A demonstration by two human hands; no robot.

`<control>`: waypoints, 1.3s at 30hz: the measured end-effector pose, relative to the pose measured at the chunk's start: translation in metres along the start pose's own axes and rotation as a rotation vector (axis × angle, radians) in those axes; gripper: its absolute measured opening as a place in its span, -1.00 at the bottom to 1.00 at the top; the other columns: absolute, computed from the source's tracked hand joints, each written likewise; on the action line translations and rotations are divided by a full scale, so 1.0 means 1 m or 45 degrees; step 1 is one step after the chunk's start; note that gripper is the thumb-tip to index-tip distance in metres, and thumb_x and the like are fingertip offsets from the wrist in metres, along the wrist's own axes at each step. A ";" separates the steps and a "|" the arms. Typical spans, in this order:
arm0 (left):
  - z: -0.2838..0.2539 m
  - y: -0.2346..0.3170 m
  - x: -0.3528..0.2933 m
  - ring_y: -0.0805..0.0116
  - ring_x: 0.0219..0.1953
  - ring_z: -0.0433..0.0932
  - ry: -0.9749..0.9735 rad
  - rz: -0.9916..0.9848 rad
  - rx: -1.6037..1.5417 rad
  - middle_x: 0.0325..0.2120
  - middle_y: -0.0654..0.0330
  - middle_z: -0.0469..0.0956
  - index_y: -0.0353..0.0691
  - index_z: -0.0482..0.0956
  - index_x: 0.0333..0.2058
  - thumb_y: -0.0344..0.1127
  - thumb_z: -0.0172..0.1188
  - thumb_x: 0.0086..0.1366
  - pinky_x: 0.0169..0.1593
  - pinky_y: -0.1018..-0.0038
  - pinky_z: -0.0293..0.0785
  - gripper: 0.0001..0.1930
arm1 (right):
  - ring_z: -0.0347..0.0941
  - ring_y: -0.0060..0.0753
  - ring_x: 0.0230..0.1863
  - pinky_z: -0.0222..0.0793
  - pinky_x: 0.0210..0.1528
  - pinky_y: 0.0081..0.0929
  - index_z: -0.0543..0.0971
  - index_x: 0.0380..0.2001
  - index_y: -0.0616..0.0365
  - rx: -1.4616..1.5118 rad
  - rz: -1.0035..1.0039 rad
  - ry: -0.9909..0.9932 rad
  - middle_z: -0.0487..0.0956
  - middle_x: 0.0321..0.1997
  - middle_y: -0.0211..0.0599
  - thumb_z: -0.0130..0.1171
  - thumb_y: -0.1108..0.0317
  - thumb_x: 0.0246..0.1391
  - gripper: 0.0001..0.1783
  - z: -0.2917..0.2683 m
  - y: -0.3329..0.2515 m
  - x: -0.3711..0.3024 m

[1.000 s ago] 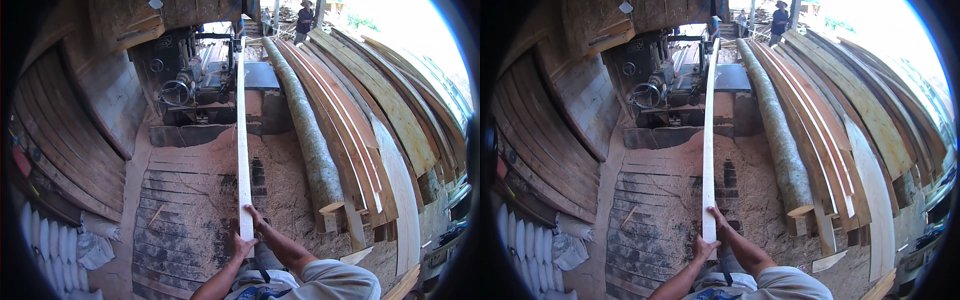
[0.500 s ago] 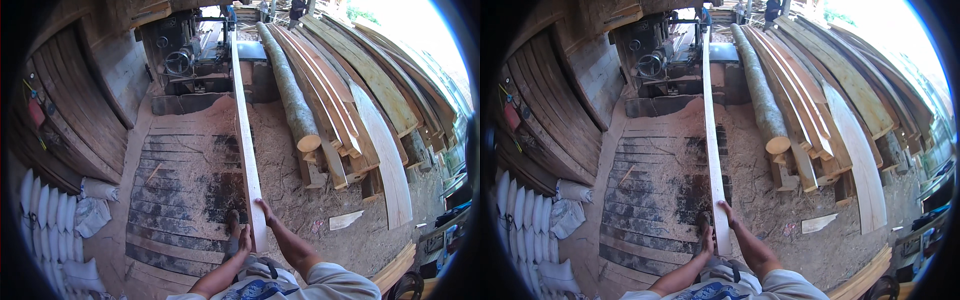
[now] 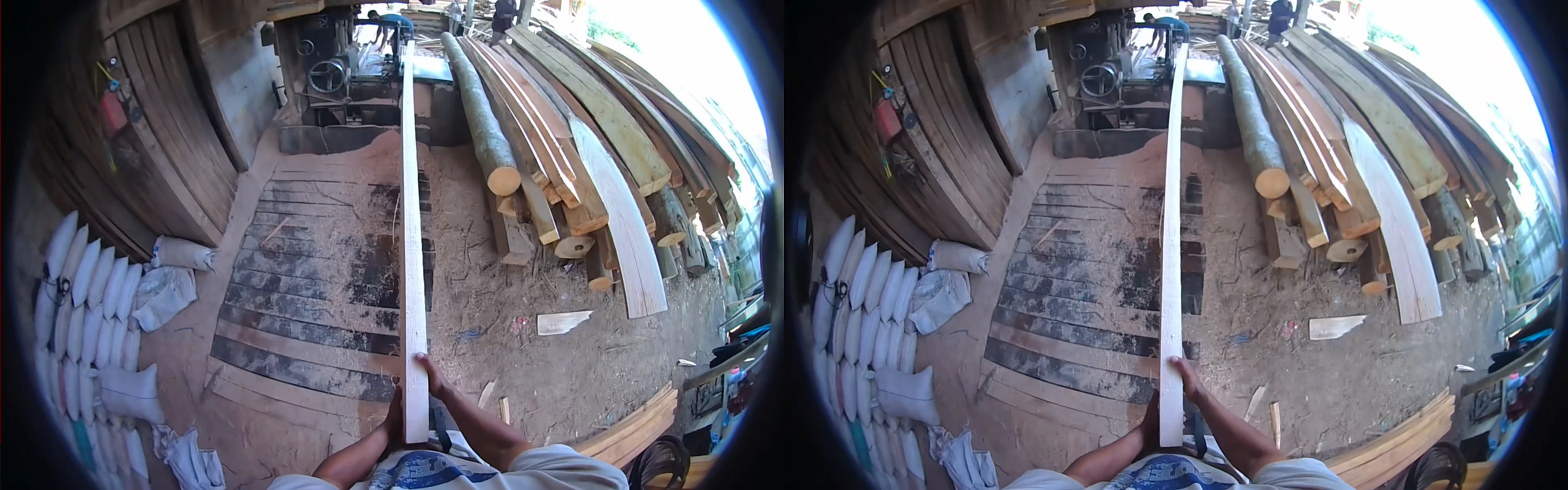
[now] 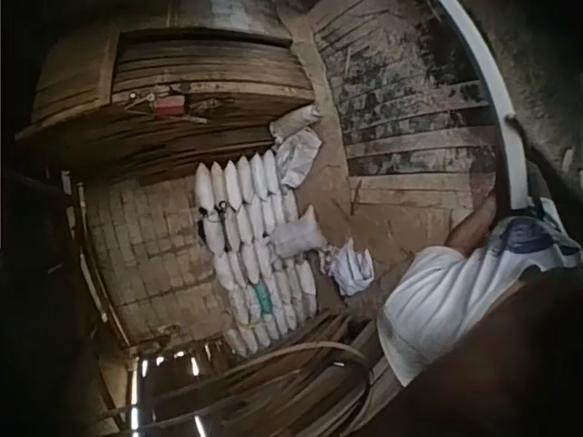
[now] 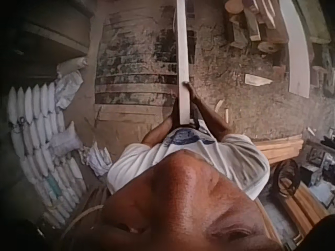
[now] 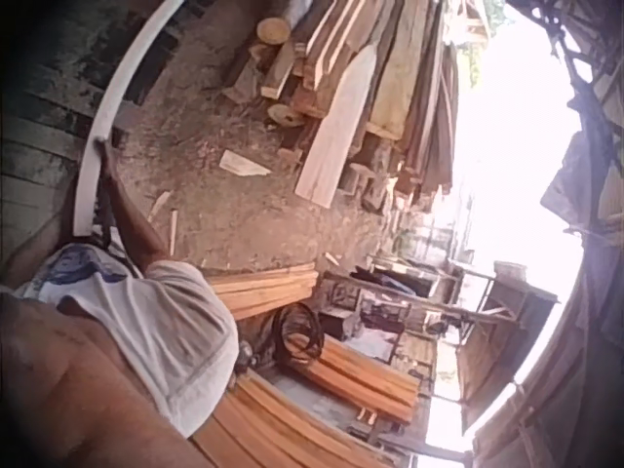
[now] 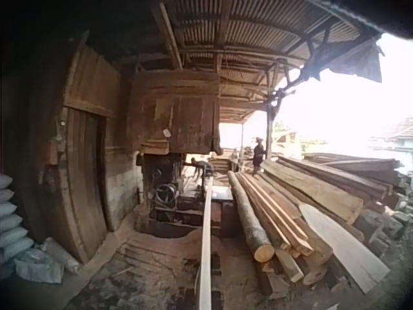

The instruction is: The person passes a long wooden board multiple times through a powered jointer or planer machine, lifting and repositioning it between passes to smooth the surface.

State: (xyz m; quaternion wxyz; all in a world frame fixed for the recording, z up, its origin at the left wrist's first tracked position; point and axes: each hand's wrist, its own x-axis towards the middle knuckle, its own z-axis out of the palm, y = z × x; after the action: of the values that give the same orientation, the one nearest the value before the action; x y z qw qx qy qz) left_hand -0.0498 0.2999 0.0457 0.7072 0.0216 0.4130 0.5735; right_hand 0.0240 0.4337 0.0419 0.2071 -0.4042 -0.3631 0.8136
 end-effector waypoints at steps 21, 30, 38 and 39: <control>-0.164 -0.255 -0.385 0.26 -0.48 0.56 0.044 -0.270 -0.016 -0.46 0.11 0.55 -0.09 0.37 0.02 0.50 -0.38 0.17 -0.37 0.32 0.55 -0.19 | 0.39 -0.41 -0.32 0.32 -0.25 -0.39 0.43 -0.13 0.10 0.023 -0.032 0.022 0.46 -0.33 -0.31 0.06 -0.20 -0.03 -0.40 0.105 0.163 -0.207; -0.171 -0.334 -0.511 0.38 -0.31 0.54 0.342 -0.239 0.084 -0.31 0.19 0.52 -0.17 0.38 0.04 0.27 -0.28 0.34 -0.27 0.43 0.50 -0.36 | 0.43 -0.37 -0.25 0.34 -0.20 -0.41 0.41 -0.04 0.14 0.152 -0.097 -0.209 0.49 -0.24 -0.24 0.02 -0.21 -0.03 -0.32 0.123 0.236 -0.332; -0.164 -0.324 -0.510 0.28 -0.10 0.46 -0.015 -0.485 -0.129 -0.11 0.13 0.47 -0.16 0.29 0.15 0.36 -0.27 0.28 -0.02 0.35 0.39 -0.25 | 0.44 -0.34 -0.28 0.35 -0.29 -0.43 0.42 -0.07 0.11 -0.052 0.021 -0.029 0.50 -0.26 -0.21 0.04 -0.31 -0.13 -0.25 0.102 0.247 -0.315; -0.151 -0.309 -0.513 0.30 -0.14 0.46 0.029 -0.466 -0.103 -0.16 0.15 0.47 -0.13 0.32 0.12 0.37 -0.30 0.28 -0.04 0.37 0.39 -0.27 | 0.44 -0.36 -0.33 0.33 -0.34 -0.46 0.42 -0.10 0.08 -0.079 0.024 -0.045 0.50 -0.30 -0.23 0.03 -0.35 -0.16 -0.24 0.106 0.244 -0.312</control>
State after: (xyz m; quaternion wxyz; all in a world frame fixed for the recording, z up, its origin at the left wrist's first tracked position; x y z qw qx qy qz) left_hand 0.1024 -0.2975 0.0778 0.7954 -0.0887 0.3946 0.4514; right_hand 0.1108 0.0337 0.0587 0.1804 -0.3994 -0.3881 0.8107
